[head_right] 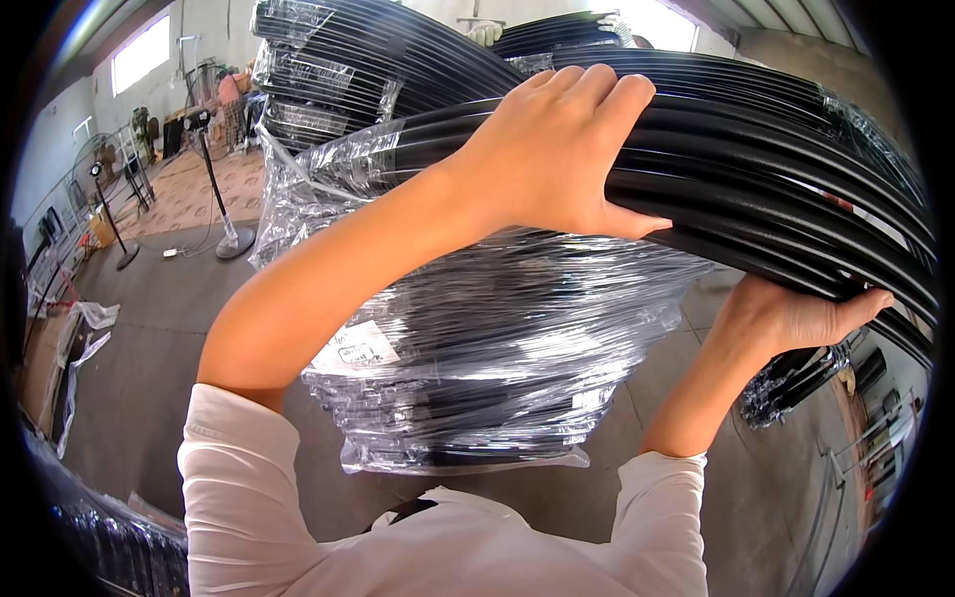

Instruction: The person wraps a stack of black plastic chairs with clear plastic film in a warehouse setting. They pull the film from a roll, encircle the stack, and smooth the film to secure it. The person also handles a label and interacts with a coworker during the process.

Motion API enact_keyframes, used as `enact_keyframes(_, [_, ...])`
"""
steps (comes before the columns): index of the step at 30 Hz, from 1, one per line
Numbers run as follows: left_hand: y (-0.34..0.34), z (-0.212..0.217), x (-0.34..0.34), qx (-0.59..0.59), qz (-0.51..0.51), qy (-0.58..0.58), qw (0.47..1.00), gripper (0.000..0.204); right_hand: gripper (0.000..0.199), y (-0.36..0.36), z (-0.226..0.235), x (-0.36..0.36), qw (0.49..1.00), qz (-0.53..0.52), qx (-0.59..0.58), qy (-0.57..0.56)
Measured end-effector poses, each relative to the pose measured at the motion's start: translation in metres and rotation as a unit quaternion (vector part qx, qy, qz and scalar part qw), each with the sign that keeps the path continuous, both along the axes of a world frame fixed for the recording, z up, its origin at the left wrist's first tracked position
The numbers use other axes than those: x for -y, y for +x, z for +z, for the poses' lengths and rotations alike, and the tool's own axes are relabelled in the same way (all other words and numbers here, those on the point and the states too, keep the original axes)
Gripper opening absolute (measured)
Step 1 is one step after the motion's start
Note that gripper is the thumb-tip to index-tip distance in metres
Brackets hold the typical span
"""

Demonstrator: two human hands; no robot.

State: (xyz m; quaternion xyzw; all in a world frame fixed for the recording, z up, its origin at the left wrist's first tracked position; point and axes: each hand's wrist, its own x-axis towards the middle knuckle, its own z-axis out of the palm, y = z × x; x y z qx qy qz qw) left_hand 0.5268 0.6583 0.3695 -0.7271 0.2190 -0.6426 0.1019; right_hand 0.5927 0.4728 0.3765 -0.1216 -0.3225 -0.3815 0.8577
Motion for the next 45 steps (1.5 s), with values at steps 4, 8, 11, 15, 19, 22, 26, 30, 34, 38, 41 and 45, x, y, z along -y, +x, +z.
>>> enact_keyframes(4, [0.001,-0.001,0.000,0.005,-0.005,-0.003,1.000,0.076,0.047,0.003,-0.003,0.002,1.000,0.004,0.006,0.010])
enact_keyframes(8, [-0.001,-0.002,-0.002,0.004,0.004,-0.008,1.000,0.075,0.047,0.001,-0.001,-0.003,1.000,0.006,0.010,0.015])
enact_keyframes(11, [0.000,-0.002,-0.002,0.016,-0.014,-0.018,1.000,0.076,0.049,0.030,-0.003,0.017,1.000,0.006,0.027,-0.003])
enact_keyframes(15, [0.006,-0.006,0.004,0.062,-0.006,-0.032,0.998,0.080,0.045,0.070,-0.007,0.055,0.991,0.118,0.063,-0.003])
enact_keyframes(19, [0.007,-0.006,0.002,0.062,0.003,-0.030,0.998,0.082,0.043,0.074,-0.009,0.054,0.986,0.148,0.075,-0.001])
enact_keyframes(22, [0.008,-0.007,0.002,0.056,0.006,-0.029,0.998,0.082,0.042,0.075,-0.009,0.053,0.983,0.163,0.080,-0.001])
enact_keyframes(26, [0.007,-0.007,0.004,0.053,0.006,-0.028,0.998,0.082,0.040,0.077,-0.006,0.059,0.980,0.181,0.087,-0.004])
enact_keyframes(30, [0.008,-0.006,0.003,0.053,0.005,-0.025,0.998,0.080,0.038,0.082,-0.002,0.064,0.978,0.189,0.089,-0.009])
enact_keyframes(34, [0.009,-0.005,0.001,0.060,-0.002,-0.023,0.998,0.079,0.039,0.085,0.001,0.064,0.984,0.155,0.086,-0.020])
enact_keyframes(38, [0.008,-0.004,0.003,0.058,-0.005,-0.023,0.998,0.079,0.045,0.078,-0.001,0.061,0.983,0.151,0.093,-0.041])
enact_keyframes(41, [0.009,-0.004,0.004,0.059,0.003,-0.023,0.998,0.079,0.048,0.057,-0.001,0.046,0.983,0.153,0.092,-0.030])
enact_keyframes(45, [0.012,-0.005,0.001,0.069,-0.005,-0.022,0.997,0.078,0.051,0.004,0.002,0.003,0.991,0.104,0.088,-0.014])
